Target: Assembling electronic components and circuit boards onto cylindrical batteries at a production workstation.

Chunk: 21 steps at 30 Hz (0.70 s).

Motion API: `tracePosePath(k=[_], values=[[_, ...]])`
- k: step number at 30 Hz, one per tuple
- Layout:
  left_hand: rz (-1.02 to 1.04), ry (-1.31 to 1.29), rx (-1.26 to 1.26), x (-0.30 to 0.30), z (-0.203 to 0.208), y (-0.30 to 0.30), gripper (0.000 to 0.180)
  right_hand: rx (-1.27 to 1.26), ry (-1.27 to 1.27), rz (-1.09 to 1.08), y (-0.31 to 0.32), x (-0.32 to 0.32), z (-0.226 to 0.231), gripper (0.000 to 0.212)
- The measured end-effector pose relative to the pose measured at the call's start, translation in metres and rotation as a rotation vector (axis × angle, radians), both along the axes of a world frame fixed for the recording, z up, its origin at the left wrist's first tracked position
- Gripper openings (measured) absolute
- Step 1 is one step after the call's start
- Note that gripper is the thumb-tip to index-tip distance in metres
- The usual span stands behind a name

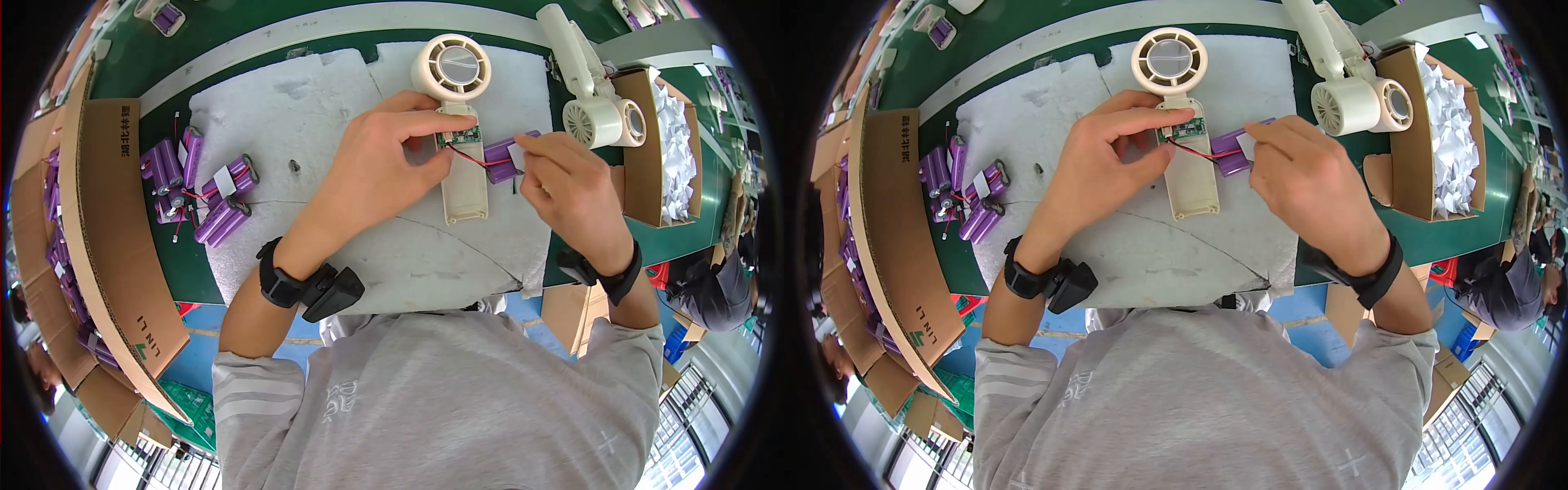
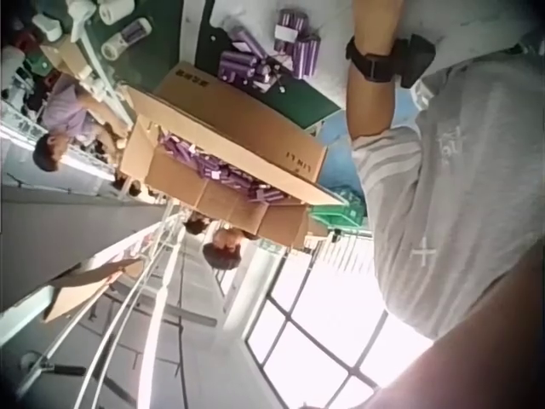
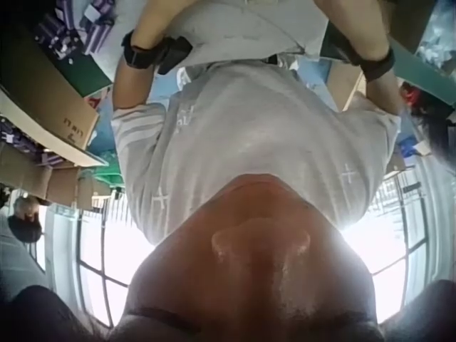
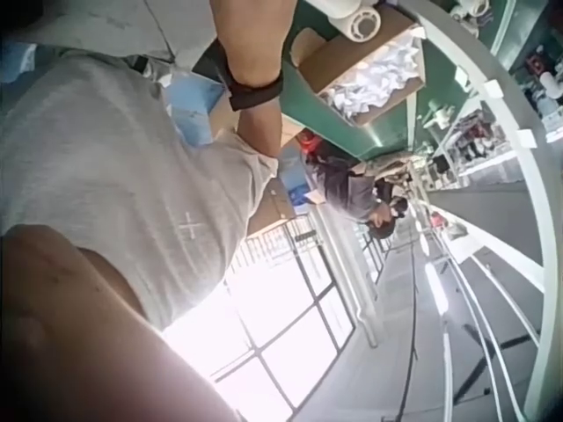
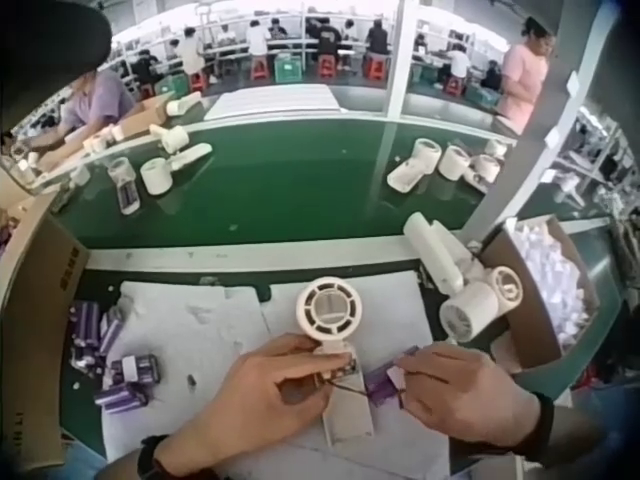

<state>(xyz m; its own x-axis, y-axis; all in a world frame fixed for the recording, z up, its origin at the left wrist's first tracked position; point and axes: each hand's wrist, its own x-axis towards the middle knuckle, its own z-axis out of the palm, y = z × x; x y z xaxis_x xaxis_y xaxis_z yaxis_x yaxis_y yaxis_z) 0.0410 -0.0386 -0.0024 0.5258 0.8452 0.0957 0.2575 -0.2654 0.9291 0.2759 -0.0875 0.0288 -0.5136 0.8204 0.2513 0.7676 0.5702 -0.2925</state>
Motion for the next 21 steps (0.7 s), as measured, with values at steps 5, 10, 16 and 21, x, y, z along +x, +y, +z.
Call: tracePosePath(k=[5,10,16,21], values=[[0.059,0.003,-0.072,0.003,0.000,-0.004,0.039,-0.064,0.080,0.039,0.006,0.006,0.006,0.011],[0.081,-0.007,-0.097,0.005,-0.001,-0.006,0.039,-0.056,0.034,0.018,-0.001,0.001,0.010,0.014],[0.056,-0.018,-0.065,0.003,-0.002,-0.004,0.039,-0.080,0.026,-0.049,-0.003,-0.007,0.013,0.016],[0.057,-0.015,-0.061,0.003,0.002,-0.004,0.037,-0.067,0.062,-0.028,-0.002,0.000,0.008,0.015]])
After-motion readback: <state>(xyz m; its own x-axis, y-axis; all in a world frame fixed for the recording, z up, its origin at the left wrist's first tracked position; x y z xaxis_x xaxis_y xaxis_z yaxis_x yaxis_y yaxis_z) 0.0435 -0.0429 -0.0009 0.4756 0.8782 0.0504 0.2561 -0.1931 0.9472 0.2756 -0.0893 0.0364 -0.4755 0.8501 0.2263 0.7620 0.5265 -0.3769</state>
